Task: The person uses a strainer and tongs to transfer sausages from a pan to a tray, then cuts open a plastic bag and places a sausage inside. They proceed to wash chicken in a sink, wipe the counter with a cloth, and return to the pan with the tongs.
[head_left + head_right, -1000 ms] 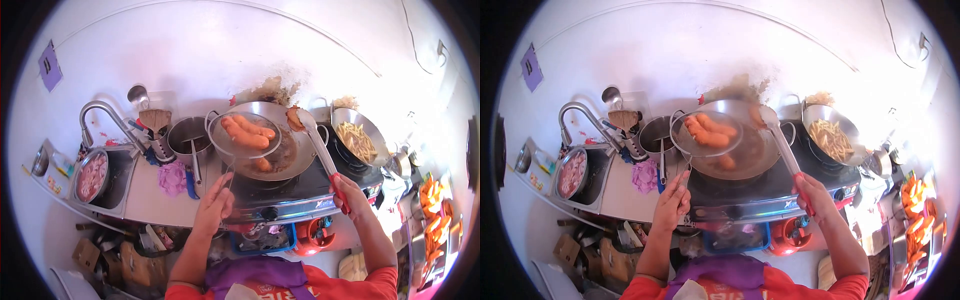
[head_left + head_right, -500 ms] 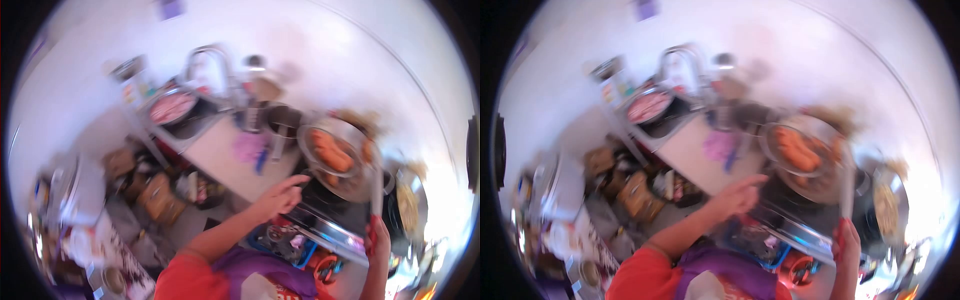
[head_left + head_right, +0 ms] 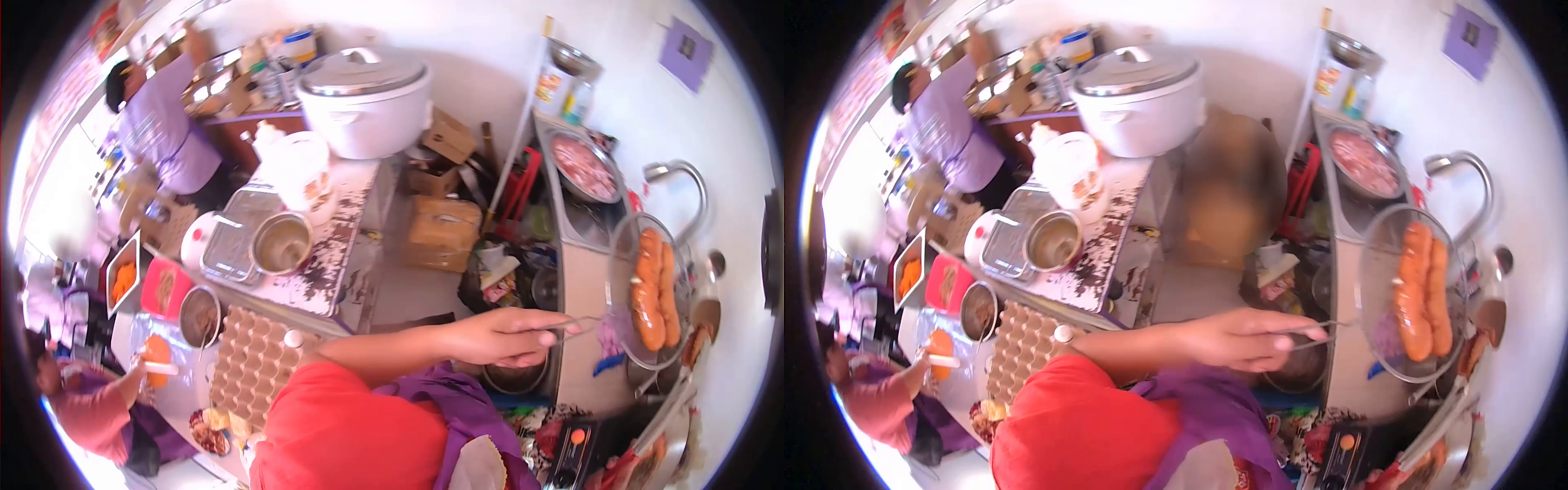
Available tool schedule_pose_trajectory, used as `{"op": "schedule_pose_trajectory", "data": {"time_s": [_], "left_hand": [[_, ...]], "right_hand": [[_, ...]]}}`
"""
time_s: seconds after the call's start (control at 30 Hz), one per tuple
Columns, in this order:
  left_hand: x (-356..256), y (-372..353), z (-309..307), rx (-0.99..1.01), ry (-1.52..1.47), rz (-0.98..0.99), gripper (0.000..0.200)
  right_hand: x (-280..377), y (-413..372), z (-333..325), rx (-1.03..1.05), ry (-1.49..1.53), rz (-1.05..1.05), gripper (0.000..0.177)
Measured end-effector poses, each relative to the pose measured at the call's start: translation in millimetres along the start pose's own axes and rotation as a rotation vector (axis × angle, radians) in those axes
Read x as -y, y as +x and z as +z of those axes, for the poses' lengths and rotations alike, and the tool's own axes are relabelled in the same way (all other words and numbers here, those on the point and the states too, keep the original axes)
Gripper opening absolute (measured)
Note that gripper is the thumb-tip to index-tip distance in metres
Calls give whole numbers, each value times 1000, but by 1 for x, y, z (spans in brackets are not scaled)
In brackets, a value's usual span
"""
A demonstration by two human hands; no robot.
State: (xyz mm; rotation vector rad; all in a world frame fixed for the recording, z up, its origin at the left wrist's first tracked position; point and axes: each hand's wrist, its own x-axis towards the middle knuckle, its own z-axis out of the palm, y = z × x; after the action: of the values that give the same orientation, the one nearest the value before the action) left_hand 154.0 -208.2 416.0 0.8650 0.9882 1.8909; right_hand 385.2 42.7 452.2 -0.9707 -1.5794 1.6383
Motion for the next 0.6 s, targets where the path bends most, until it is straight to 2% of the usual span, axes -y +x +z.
{"op": "schedule_pose_trajectory", "data": {"time_s": [0.03, 0.07, 0.1, 0.13, 0.23, 0.4, 0.53, 0.6], "left_hand": [[-7, -23, -9, -76, 29, 12, 41], [-12, -45, -17, -151, 58, 22, 41], [-10, -68, -26, -240, 88, 79, 41], [-8, -91, -30, -326, 119, 134, 41], [-16, -160, -24, -663, 137, 158, 40], [6, -260, 2, -1254, 89, 269, 39], [15, -311, 12, -1715, 121, 317, 39], [18, -338, 5, -1832, 156, 338, 39]], "right_hand": [[-25, 25, -2, 154, 90, 127, 38], [-42, 49, -7, 409, 285, 409, 75], [-39, 47, 21, 402, 65, 320, 59], [-32, 43, 55, 390, -149, 220, 54], [-47, 59, 126, 866, 74, 139, 35], [-48, 38, 264, 1389, -75, 323, 33], [-51, -22, 379, 1736, -249, 351, 38], [-64, -59, 433, 1875, -326, 306, 34]]}}
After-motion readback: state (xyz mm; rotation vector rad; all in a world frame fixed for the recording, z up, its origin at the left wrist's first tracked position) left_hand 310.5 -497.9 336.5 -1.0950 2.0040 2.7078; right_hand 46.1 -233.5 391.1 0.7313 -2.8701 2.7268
